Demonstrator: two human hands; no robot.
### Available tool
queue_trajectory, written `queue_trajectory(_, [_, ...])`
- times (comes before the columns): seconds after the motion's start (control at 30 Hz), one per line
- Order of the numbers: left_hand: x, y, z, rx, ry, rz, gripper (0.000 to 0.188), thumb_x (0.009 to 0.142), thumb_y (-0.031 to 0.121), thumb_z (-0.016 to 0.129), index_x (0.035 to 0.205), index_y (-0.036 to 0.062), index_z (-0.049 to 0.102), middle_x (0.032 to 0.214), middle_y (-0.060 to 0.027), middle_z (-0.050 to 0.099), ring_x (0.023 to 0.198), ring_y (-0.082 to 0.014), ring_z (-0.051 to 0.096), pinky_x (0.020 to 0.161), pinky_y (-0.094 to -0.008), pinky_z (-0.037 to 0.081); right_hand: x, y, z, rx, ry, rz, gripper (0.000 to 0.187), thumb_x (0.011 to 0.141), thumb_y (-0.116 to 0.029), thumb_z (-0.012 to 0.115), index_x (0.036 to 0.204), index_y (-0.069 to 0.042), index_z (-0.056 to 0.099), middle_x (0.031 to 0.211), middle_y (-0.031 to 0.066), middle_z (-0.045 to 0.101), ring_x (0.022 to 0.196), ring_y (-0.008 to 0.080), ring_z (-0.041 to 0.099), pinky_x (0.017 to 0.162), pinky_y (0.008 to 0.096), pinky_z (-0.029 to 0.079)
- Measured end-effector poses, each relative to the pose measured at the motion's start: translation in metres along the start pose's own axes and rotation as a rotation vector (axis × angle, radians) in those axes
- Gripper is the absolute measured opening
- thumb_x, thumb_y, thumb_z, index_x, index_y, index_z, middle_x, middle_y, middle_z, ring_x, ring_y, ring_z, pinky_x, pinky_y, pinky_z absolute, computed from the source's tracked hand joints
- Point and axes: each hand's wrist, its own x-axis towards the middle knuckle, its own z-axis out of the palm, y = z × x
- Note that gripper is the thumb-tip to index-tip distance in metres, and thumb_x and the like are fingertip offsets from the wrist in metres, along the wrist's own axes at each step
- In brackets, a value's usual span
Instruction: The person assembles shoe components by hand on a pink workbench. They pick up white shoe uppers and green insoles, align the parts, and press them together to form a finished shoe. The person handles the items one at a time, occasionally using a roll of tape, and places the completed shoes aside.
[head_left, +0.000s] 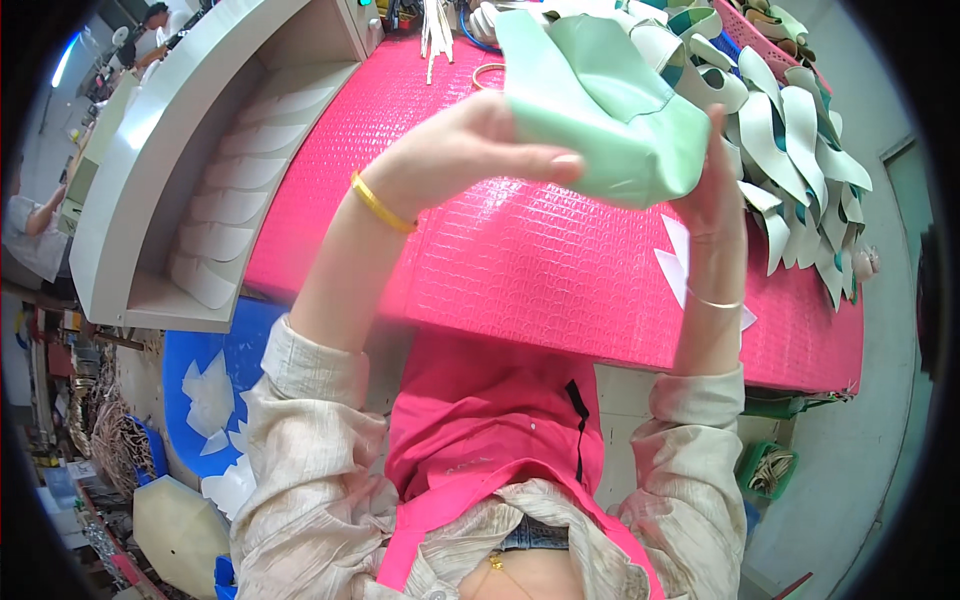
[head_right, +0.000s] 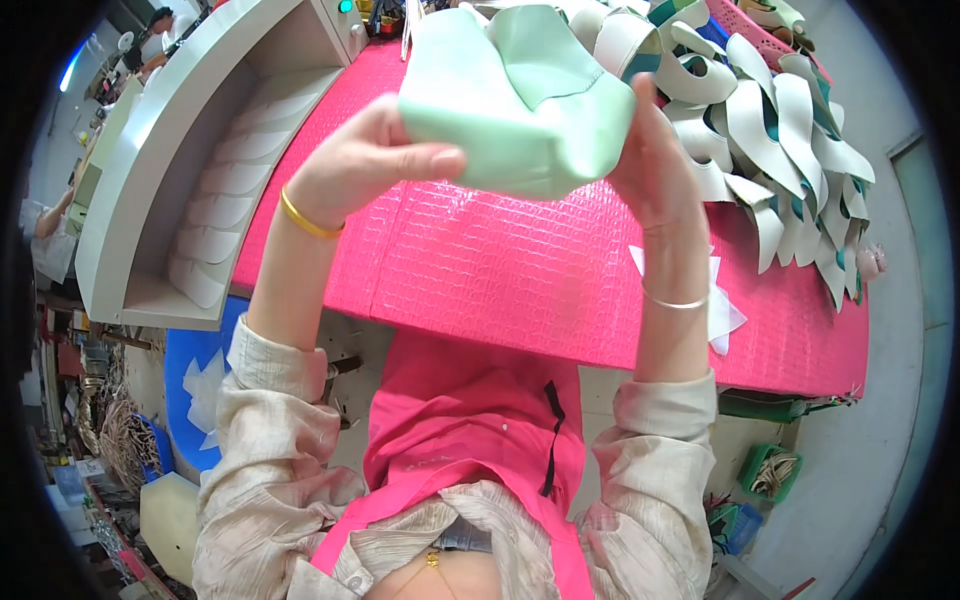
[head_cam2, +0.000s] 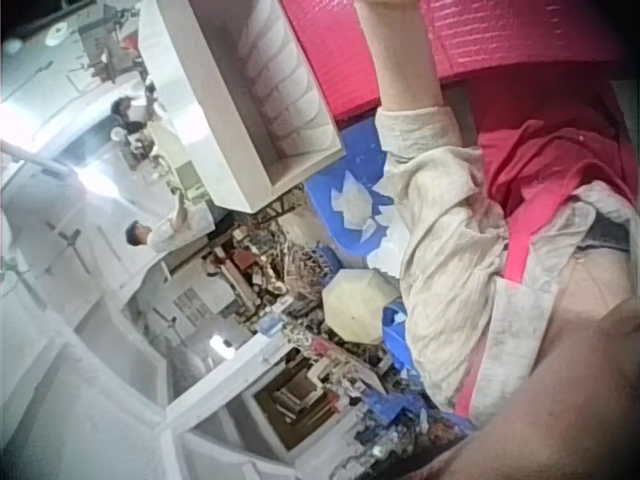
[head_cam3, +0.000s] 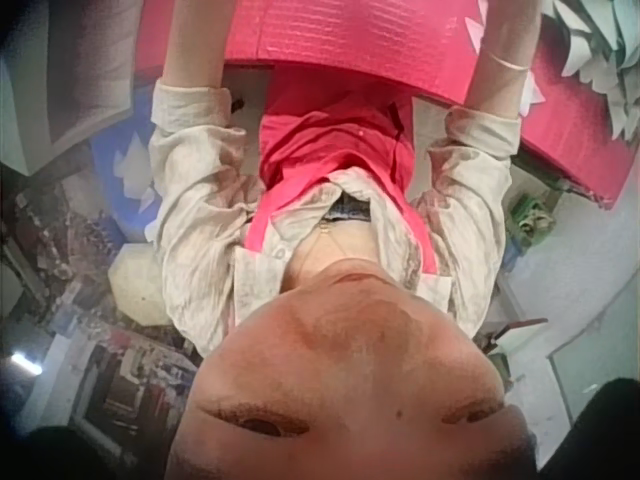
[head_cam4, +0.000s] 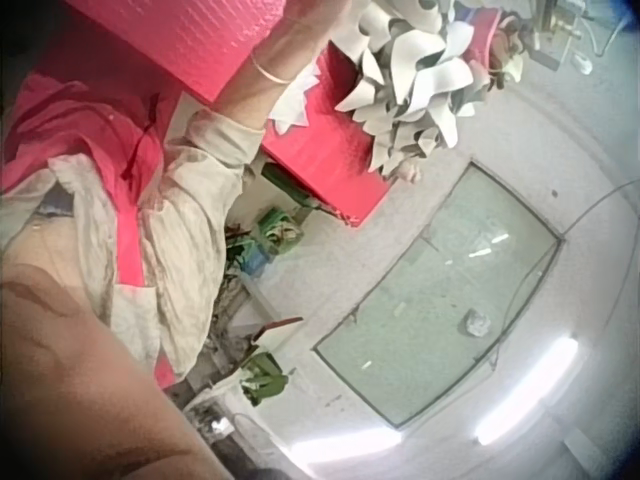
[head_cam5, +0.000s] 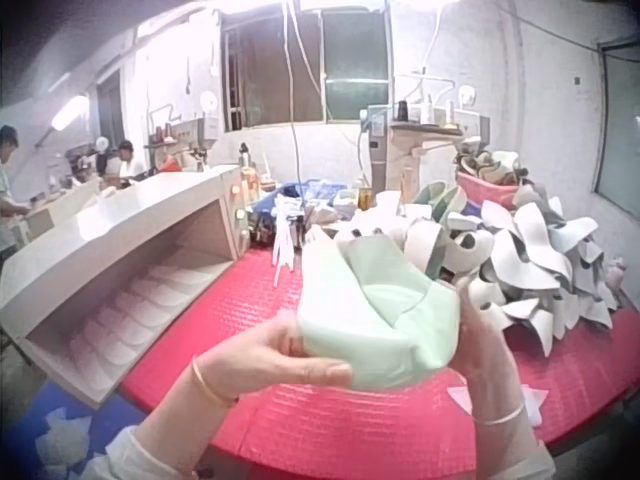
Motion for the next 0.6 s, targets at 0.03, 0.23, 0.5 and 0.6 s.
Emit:
queue_trajectory(0.03, [-0.010,-0.009,-0.004,-0.018,0.006,-0.020,0.037,0.078,0.015,0.065,0.109,-0.0028,0.055,0.096,-0.0083,0.062,0.087,-0.0122,0.059,0.076,-0.0251,0.048,-0.002,-0.013,-0.001,-0.095,-0.215,0.051,0.058,0.089,-0.050,0.035,0.104,0.002,0.055,0.100,0.0110,0.059,0.095,0.0205,0.057,0.084,0.0331,0.044])
queue_trajectory(0.23, [-0.046,-0.076,0.022,-0.328,0.151,-0.084,0.045,0.081,0.010,0.060,0.120,-0.0040,0.044,0.115,-0.0093,0.053,0.105,-0.0144,0.050,0.092,-0.0291,0.039,-0.012,0.016,0.016,-0.672,-0.066,0.126,0.027,0.082,-0.024,0.060,0.091,0.002,0.062,0.082,0.0015,0.061,0.076,0.0088,0.055,0.072,0.0222,0.042])
queue_trajectory(0.5, [-0.058,-0.112,0.084,-0.882,0.453,0.050,0.035,0.087,0.016,0.053,0.116,-0.0021,0.048,0.115,-0.0078,0.053,0.106,-0.0146,0.049,0.093,-0.0291,0.034,-0.002,0.035,0.002,-0.531,0.070,0.279,0.022,0.082,-0.022,0.059,0.085,0.000,0.062,0.072,0.0021,0.060,0.062,0.0069,0.054,0.059,0.0204,0.041])
queue_trajectory(0.6, [-0.059,-0.109,0.090,-1.016,0.549,-0.006,0.031,0.087,0.016,0.054,0.113,-0.0002,0.050,0.112,-0.0076,0.056,0.103,-0.0146,0.051,0.092,-0.0298,0.036,0.002,0.043,0.011,-0.534,0.214,0.179,0.023,0.082,-0.022,0.059,0.085,0.001,0.063,0.071,0.0032,0.060,0.062,0.0077,0.054,0.058,0.0208,0.041])
